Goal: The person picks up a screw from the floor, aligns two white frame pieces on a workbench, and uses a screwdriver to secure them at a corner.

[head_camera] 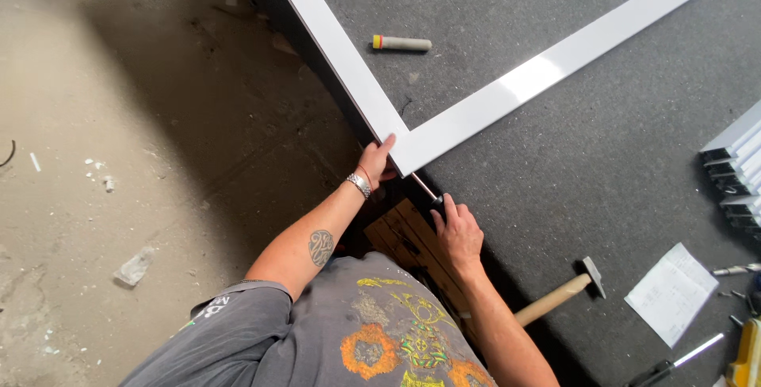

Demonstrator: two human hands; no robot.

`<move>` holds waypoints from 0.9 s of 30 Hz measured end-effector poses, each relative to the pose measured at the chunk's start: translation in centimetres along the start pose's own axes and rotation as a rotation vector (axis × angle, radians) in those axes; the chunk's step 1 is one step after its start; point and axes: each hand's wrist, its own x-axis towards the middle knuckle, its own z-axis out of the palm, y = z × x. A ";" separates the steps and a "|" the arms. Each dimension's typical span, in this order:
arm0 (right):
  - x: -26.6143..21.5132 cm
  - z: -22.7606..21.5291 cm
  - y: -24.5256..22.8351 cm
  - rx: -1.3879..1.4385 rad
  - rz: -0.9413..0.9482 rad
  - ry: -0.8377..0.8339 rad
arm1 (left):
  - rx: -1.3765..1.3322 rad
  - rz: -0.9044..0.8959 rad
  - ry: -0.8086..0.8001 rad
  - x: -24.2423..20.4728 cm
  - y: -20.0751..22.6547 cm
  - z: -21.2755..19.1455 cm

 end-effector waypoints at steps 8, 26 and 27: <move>1.6 6.0 2.3 0.153 0.125 -0.385 | -0.049 0.000 -0.030 -1.8 1.4 0.3; 2.8 2.6 -1.2 0.254 0.374 -0.598 | 0.015 0.019 -0.071 -1.4 1.9 -0.9; 3.7 2.9 -0.4 0.903 0.557 -0.869 | 0.032 0.046 -0.034 -2.5 3.1 -0.6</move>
